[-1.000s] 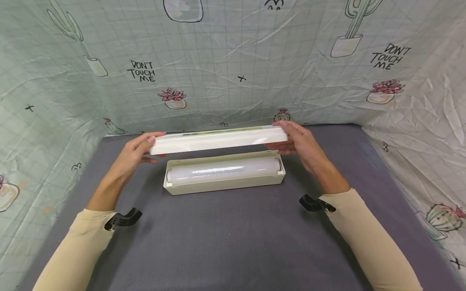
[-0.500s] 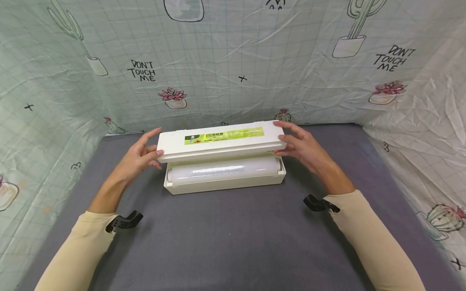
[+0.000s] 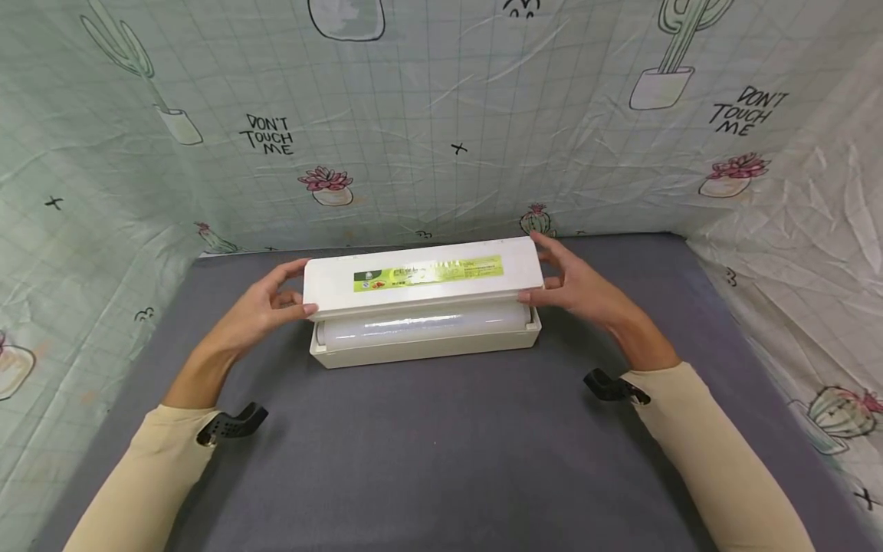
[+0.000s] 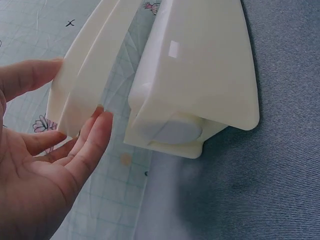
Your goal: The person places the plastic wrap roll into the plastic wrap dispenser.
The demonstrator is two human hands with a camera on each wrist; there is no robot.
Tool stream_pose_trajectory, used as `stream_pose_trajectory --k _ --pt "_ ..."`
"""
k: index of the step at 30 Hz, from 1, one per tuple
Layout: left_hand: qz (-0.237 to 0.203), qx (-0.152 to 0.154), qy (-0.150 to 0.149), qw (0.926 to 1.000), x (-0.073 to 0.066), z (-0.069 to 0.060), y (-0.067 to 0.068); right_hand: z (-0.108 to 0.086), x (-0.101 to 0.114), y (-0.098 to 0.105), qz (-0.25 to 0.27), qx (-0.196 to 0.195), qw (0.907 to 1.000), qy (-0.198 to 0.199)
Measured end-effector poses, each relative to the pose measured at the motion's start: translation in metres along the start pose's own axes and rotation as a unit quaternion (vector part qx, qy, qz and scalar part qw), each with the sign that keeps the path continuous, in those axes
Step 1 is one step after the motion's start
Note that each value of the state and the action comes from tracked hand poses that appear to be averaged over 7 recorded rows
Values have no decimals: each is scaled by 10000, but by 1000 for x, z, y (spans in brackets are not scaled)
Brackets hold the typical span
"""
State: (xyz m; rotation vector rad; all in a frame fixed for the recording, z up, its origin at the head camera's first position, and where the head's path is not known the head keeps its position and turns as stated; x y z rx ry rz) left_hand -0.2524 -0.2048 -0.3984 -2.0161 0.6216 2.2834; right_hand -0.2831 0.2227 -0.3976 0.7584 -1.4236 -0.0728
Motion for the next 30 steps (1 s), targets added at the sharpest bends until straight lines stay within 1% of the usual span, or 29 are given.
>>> stream_pose_trajectory --k 3,5,8,12,15,18,20,23,26,28,30 --pt "241 42 54 9997 2 -1 0 0 0 -2 -83 103 9999 90" --pt "396 68 23 9992 3 -1 -1 0 -1 -2 -151 167 9996 163" --pt "498 116 -27 9987 4 -1 -2 0 0 -3 -313 240 9990 202" --pt "388 258 19 9989 7 0 -5 -1 -1 -2 -652 290 9971 272" --pt "286 444 89 9986 11 -1 -10 -1 1 -3 -1118 315 9919 515" --pt "251 609 22 9978 12 -2 -15 0 3 -3 -1522 229 9856 706" --pt "293 673 -86 9973 12 -3 -18 0 2 -1 -1713 128 9823 742" --pt "467 648 -252 9965 12 -3 -18 0 2 1 -1869 -12 9794 762" --pt "785 548 -398 9946 12 -4 -16 -2 2 1 -2055 -92 9744 909" --pt "1007 483 -447 9927 13 -5 -15 -3 2 1 -2171 -104 9710 998" --pt "1139 476 -468 9913 14 -7 -15 -4 0 1 -2249 -86 9688 1036"
Point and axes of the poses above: each hand's wrist, its own z-axis towards the middle knuckle, its own y-axis out of the back of the hand, x = y × z, the point moved 9 cm from there along z, towards the middle knuckle, and after that the axes turned 10 degrees about -z, right-handed, at the moved point
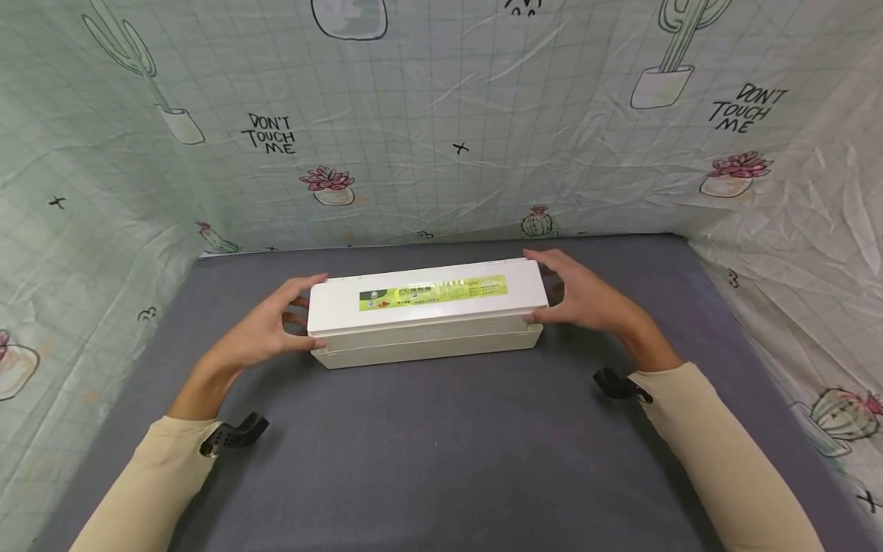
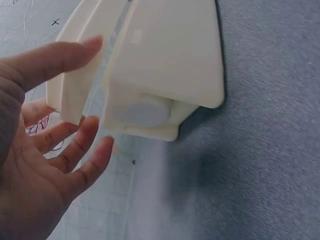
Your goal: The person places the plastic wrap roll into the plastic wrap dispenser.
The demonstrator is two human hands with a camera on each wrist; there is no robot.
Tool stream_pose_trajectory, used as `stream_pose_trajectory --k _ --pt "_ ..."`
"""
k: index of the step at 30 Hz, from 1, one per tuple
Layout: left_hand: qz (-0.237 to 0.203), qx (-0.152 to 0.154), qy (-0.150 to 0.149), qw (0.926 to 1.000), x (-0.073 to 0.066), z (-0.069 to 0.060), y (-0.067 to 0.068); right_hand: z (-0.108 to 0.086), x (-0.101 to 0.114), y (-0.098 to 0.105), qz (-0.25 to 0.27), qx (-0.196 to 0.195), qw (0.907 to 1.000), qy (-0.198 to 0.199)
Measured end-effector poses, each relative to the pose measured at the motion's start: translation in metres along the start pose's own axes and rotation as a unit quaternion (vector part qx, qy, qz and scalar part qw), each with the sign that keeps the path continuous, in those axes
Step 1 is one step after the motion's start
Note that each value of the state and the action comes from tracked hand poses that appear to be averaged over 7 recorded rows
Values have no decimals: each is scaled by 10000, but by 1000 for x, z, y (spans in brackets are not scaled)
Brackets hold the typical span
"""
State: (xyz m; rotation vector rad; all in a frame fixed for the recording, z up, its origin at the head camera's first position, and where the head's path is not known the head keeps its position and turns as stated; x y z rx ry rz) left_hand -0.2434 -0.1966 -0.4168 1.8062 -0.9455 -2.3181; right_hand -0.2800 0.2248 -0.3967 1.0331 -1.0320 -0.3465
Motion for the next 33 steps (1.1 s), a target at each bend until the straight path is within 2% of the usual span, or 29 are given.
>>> stream_pose_trajectory --k 4,12,23,33 --pt "9 37 -47 10000 2 -4 -3 -3 -1 -3 -55 69 10000 22" --pt "178 119 -382 9990 2 -11 -8 -10 0 -9 -500 -14 9986 163" --pt "167 176 -592 9979 -1 -18 -13 -17 3 -14 -856 -117 9959 255" --pt "406 126 -513 9978 1 -21 -17 -18 8 -17 -1025 -140 9942 296"
Point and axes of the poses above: each hand's wrist, its own z-axis towards the middle knuckle, its own y-axis out of the back of the hand, x = y × z, the point moved 9 cm from there along z, towards the middle knuckle, and after that the axes turned 10 degrees about -z, right-handed, at the moved point
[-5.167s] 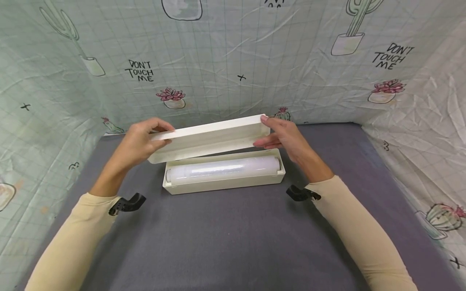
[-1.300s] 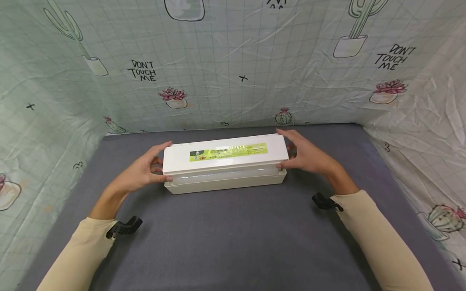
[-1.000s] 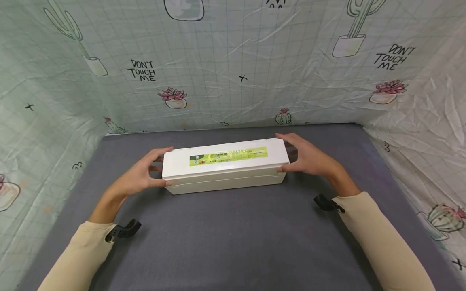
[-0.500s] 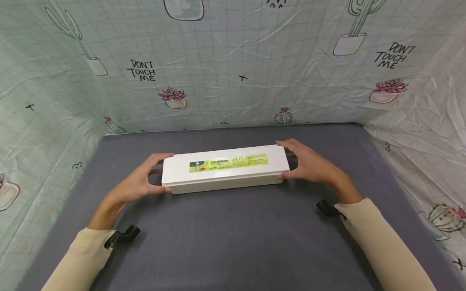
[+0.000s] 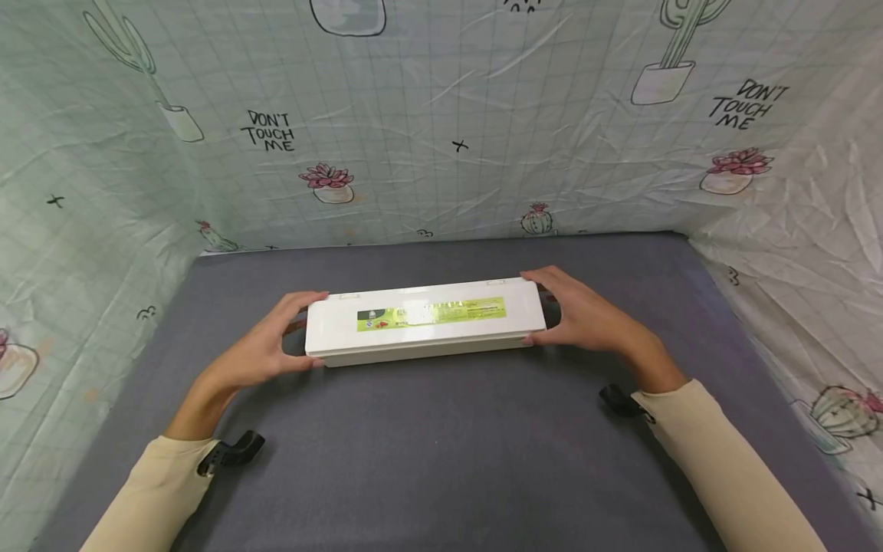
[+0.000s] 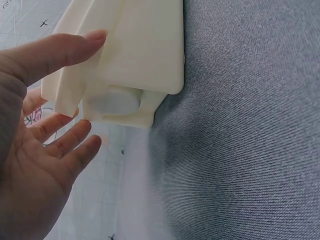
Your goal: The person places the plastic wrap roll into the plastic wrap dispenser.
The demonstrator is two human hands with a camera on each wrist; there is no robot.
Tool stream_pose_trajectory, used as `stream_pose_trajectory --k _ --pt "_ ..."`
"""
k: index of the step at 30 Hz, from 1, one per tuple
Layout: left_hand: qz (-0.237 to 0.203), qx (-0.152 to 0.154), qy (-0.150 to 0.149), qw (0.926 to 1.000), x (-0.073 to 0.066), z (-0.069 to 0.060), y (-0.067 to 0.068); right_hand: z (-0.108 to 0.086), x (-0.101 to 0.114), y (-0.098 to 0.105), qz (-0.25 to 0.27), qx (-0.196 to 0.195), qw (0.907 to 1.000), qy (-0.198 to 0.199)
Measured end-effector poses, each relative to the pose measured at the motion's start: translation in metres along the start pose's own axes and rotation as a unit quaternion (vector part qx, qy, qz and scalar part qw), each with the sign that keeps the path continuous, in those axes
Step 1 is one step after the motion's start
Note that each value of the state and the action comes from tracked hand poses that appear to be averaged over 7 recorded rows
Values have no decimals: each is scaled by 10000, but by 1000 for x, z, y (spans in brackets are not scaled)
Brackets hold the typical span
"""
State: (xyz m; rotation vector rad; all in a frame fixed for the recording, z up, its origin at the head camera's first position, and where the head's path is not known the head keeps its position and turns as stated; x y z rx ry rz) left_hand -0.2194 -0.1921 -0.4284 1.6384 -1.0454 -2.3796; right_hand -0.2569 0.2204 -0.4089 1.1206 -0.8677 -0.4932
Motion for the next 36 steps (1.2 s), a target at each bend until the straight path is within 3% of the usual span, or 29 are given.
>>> stream_pose_trajectory --k 17,22,27,36 --pt "174 -6 201 9996 4 5 0 8 -7 -4 202 606 9977 -238" --pt "43 -29 285 9996 6 6 1 10 -13 -9 875 597 9941 -253" --pt "-176 1 436 9989 13 10 1 14 -22 -15 1687 600 9836 -234" --pt "-483 -22 362 9982 24 16 4 21 -37 -23 2042 523 9773 -198"
Point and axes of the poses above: each hand's wrist, its own z-axis towards the middle knuckle, its own y-axis out of the back of the hand, x = y × z, the point moved 9 cm from there along z, towards the middle knuckle, and after that the axes turned 10 degrees about -z, right-handed, at the moved point
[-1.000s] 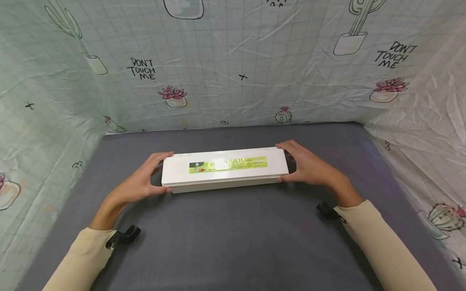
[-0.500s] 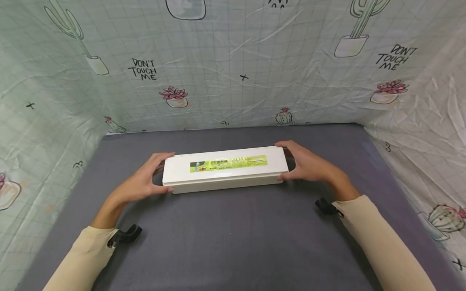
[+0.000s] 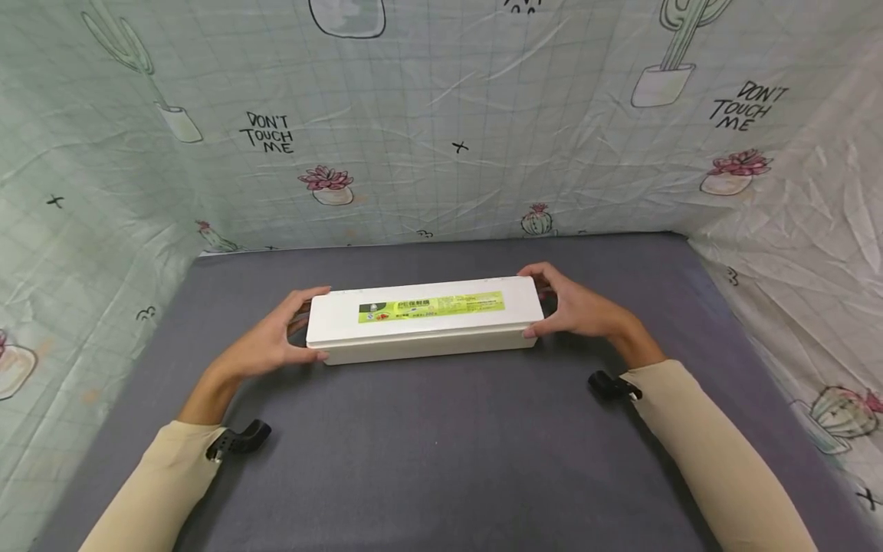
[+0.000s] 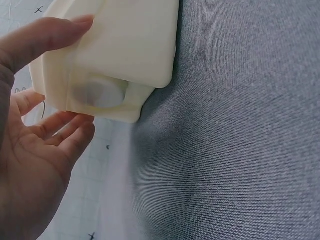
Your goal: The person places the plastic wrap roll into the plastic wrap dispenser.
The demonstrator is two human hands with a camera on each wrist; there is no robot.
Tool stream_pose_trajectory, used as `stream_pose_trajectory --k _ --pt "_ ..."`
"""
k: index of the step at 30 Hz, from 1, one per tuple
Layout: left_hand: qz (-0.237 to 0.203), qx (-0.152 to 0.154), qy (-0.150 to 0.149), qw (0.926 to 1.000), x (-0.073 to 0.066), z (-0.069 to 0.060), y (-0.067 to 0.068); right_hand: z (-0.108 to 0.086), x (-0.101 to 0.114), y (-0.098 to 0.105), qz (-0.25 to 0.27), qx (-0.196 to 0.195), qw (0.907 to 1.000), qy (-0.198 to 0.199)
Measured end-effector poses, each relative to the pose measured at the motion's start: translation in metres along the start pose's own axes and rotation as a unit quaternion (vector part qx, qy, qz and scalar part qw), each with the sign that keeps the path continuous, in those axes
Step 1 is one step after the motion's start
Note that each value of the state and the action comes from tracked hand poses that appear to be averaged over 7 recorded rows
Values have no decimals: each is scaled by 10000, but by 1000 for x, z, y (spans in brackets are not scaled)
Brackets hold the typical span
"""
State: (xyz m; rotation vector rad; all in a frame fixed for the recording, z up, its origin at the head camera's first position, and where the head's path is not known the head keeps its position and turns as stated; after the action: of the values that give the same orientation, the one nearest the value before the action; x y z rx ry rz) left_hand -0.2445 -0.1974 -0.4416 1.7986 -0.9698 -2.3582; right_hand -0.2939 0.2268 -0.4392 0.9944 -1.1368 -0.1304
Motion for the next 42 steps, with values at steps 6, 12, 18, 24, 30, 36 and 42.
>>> stream_pose_trajectory --k 6,12,18,24,30,36,42 --pt "-98 -55 -28 9999 4 3 4 0 0 0 20 -22 10000 87" --pt "-311 -63 -75 9995 9 5 5 -1 3 -1 41 -1 9999 97" --pt "-455 -139 -42 9989 14 5 7 0 4 -2 55 26 9999 86" --pt "-246 -36 216 9995 13 6 8 -1 3 -1 21 -56 10000 28" --pt "-327 20 255 9991 12 8 8 -2 1 0 -42 -146 9999 5" --pt "-456 -70 178 9988 18 10 9 -2 0 0 -38 -164 9999 35" --pt "-310 -104 358 9988 23 9 9 -1 -1 -1 -80 -148 9998 79"
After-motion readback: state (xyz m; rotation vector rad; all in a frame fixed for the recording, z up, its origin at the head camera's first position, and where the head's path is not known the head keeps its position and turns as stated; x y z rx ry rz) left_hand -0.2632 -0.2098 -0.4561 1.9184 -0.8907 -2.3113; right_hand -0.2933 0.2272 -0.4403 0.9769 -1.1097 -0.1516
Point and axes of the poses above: each hand's wrist, its own z-axis towards the middle knuckle, its own y-axis out of the back of the hand, x = y × z, the point moved 9 cm from there along z, towards the middle knuckle, and after that the axes turned 10 degrees about -z, right-handed, at the moved point
